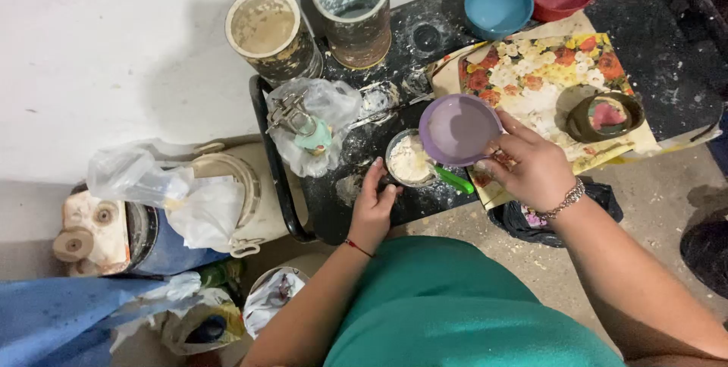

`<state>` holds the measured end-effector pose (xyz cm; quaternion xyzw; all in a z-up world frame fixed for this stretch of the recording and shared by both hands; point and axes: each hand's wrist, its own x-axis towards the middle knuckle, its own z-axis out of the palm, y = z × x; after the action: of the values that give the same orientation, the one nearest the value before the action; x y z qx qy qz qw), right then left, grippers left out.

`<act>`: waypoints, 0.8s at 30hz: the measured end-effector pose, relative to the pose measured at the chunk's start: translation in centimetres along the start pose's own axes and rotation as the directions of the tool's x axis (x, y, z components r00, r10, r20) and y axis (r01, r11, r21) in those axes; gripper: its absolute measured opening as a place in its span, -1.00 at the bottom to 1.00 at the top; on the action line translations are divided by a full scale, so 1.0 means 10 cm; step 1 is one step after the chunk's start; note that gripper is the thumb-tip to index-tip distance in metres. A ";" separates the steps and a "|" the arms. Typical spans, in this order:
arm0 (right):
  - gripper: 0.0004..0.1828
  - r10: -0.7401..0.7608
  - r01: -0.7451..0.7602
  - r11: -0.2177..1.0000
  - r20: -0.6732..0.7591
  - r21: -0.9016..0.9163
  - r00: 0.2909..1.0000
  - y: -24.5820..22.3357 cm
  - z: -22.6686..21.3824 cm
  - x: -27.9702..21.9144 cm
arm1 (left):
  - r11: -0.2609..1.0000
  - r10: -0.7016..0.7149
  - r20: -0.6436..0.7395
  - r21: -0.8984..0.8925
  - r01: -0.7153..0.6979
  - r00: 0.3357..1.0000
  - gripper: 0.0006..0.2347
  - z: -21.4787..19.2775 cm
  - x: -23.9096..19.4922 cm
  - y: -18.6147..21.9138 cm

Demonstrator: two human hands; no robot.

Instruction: The person mixes a yellowish dough-like substance in a small metal container using a green spatula. They then transfer the mixture into a round metal mold, press it down, and place the mold on a blue cabinet. Finally, they scrape the remaining residue from the container into a trash bag.

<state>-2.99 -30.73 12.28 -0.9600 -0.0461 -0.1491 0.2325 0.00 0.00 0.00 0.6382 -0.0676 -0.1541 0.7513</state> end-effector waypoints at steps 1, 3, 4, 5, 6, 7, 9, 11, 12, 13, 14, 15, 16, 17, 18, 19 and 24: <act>-0.77 -0.004 0.004 1.000 0.005 0.000 1.000 -0.01 -0.01 0.01 | 1.000 -0.001 -0.006 -0.003 0.001 1.000 -0.44 0.00 -0.01 -0.03; -0.75 -0.028 0.028 0.999 -0.007 -0.036 1.000 -0.03 -0.03 0.03 | 0.999 0.047 0.090 -0.006 -0.047 0.995 -0.41 -0.01 -0.03 -0.08; -0.75 -0.032 0.032 0.999 -0.004 -0.035 0.999 -0.04 -0.04 0.05 | 0.999 0.047 0.085 -0.008 -0.047 0.995 -0.41 -0.01 -0.05 -0.06; -0.74 -0.030 0.030 0.999 0.000 -0.030 1.000 -0.05 -0.06 0.06 | 0.996 0.063 0.104 0.050 -0.068 0.993 -0.41 -0.01 -0.07 -0.04; -0.73 -0.028 0.028 0.999 0.003 -0.025 1.000 -0.06 -0.07 0.07 | 0.990 0.077 0.124 0.107 -0.090 0.989 -0.40 0.00 -0.10 -0.03; -0.73 -0.030 0.030 0.999 0.005 -0.025 1.000 -0.04 -0.05 0.05 | 0.990 0.078 0.121 0.106 -0.091 0.990 -0.40 0.00 -0.13 -0.01; -0.75 -0.001 0.000 0.997 -0.016 -0.071 1.000 0.00 -0.01 0.03 | 0.986 0.092 0.133 0.124 -0.109 0.987 -0.39 0.02 -0.20 0.03; -0.74 -0.012 0.010 0.996 -0.022 -0.088 1.000 0.01 0.00 0.03 | 0.985 -0.010 0.130 0.171 -0.012 0.992 -0.38 0.01 -0.22 0.22; -0.74 -0.022 0.018 0.994 -0.031 -0.105 0.999 0.02 0.01 0.03 | 0.972 -0.112 0.124 0.218 0.083 0.986 -0.37 0.00 -0.22 0.31; -0.74 -0.023 0.020 0.994 -0.031 -0.105 0.999 0.01 0.01 0.03 | 0.973 -0.111 0.123 0.217 0.083 0.986 -0.37 0.01 -0.25 0.35; -0.76 -0.022 0.018 0.993 -0.034 -0.114 0.999 0.00 0.01 0.04 | 0.971 -0.160 0.121 0.199 0.134 0.980 -0.36 0.01 -0.28 0.40; -0.77 -0.021 0.016 0.992 -0.036 -0.122 0.999 0.00 0.01 0.04 | 0.966 -0.210 0.119 0.180 0.186 0.971 -0.36 0.03 -0.32 0.44; -0.77 -0.021 0.017 0.992 -0.035 -0.123 0.999 0.01 0.01 0.03 | 0.966 -0.209 0.119 0.179 0.186 0.971 -0.36 0.01 -0.30 0.35; -0.77 -0.027 0.023 0.991 -0.030 -0.131 0.999 0.01 0.01 0.04 | 0.965 -0.219 0.119 0.174 0.197 0.968 -0.36 0.00 -0.29 0.26; -0.77 -0.033 0.030 0.990 -0.025 -0.138 0.999 0.02 0.01 0.04 | 0.964 -0.229 0.118 0.168 0.208 0.966 -0.36 -0.02 -0.28 0.17; -0.77 -0.035 0.031 0.990 -0.024 -0.138 0.999 0.00 0.01 0.04 | 0.964 -0.229 0.116 0.167 0.208 0.967 -0.36 0.00 -0.30 0.25; -0.76 -0.051 0.042 0.983 -0.050 -0.179 0.997 -0.02 0.00 0.06 | 0.966 -0.228 0.135 0.157 0.206 0.964 -0.36 0.04 -0.33 0.53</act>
<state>-2.41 -30.51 12.57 -0.9712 -0.0487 -0.1839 0.1436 -2.47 1.43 5.56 0.6800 -0.0648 -0.2785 0.6752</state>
